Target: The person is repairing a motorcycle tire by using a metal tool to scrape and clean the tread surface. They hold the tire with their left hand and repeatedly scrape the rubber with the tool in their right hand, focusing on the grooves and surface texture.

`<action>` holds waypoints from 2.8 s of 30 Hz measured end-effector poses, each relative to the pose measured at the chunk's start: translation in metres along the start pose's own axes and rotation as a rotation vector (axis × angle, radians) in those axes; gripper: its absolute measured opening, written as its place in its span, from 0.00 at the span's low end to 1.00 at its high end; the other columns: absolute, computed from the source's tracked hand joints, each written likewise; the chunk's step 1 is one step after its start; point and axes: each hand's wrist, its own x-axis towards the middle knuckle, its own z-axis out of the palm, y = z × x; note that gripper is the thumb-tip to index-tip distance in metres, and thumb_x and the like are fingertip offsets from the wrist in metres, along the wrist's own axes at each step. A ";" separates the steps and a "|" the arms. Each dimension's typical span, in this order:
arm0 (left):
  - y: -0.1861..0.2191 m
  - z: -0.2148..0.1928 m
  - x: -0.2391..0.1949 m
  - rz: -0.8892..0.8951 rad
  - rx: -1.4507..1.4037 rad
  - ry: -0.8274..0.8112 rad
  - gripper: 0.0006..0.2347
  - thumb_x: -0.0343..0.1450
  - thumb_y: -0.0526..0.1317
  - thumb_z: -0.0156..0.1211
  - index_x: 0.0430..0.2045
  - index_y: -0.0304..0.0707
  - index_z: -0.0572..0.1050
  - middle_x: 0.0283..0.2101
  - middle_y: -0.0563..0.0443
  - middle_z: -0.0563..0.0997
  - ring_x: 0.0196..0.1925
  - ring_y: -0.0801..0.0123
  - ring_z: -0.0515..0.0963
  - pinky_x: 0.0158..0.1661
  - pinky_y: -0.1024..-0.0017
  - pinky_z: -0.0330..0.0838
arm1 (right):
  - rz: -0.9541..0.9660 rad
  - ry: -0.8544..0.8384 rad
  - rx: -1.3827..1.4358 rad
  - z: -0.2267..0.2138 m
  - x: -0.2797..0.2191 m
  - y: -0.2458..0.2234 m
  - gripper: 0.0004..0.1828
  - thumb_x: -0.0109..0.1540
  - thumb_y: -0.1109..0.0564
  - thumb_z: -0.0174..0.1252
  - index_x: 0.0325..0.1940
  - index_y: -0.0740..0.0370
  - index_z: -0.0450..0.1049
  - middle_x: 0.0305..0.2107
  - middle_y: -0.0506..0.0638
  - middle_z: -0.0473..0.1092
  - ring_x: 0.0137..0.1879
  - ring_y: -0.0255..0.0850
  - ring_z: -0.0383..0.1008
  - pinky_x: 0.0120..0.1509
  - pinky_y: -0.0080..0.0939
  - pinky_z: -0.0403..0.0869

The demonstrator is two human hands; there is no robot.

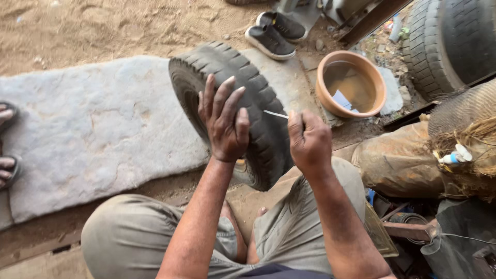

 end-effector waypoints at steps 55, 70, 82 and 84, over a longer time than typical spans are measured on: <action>-0.017 0.001 0.018 -0.012 0.022 0.045 0.16 0.75 0.45 0.48 0.53 0.45 0.79 0.68 0.54 0.73 0.80 0.57 0.57 0.76 0.55 0.45 | -0.151 -0.299 0.071 0.011 -0.024 -0.063 0.08 0.70 0.55 0.56 0.42 0.63 0.74 0.32 0.55 0.75 0.37 0.49 0.78 0.40 0.48 0.75; -0.038 0.039 0.046 -0.121 0.155 0.206 0.16 0.76 0.46 0.48 0.54 0.45 0.77 0.67 0.54 0.72 0.80 0.56 0.56 0.73 0.49 0.42 | -0.195 -0.013 0.198 0.023 0.046 -0.059 0.07 0.72 0.58 0.59 0.45 0.64 0.79 0.35 0.52 0.76 0.39 0.42 0.77 0.45 0.41 0.75; -0.056 0.055 0.071 -0.184 0.205 0.199 0.14 0.77 0.46 0.48 0.52 0.48 0.79 0.67 0.56 0.72 0.79 0.59 0.55 0.73 0.44 0.37 | -0.247 -0.038 -0.047 0.060 0.040 -0.057 0.09 0.70 0.55 0.58 0.45 0.64 0.77 0.30 0.56 0.75 0.32 0.52 0.78 0.36 0.49 0.74; -0.060 0.055 0.071 -0.192 0.215 0.213 0.14 0.77 0.47 0.48 0.51 0.48 0.79 0.66 0.56 0.72 0.79 0.58 0.55 0.73 0.46 0.38 | -0.244 -0.040 -0.050 0.064 0.041 -0.058 0.09 0.70 0.55 0.58 0.45 0.63 0.77 0.29 0.55 0.75 0.32 0.52 0.78 0.35 0.49 0.74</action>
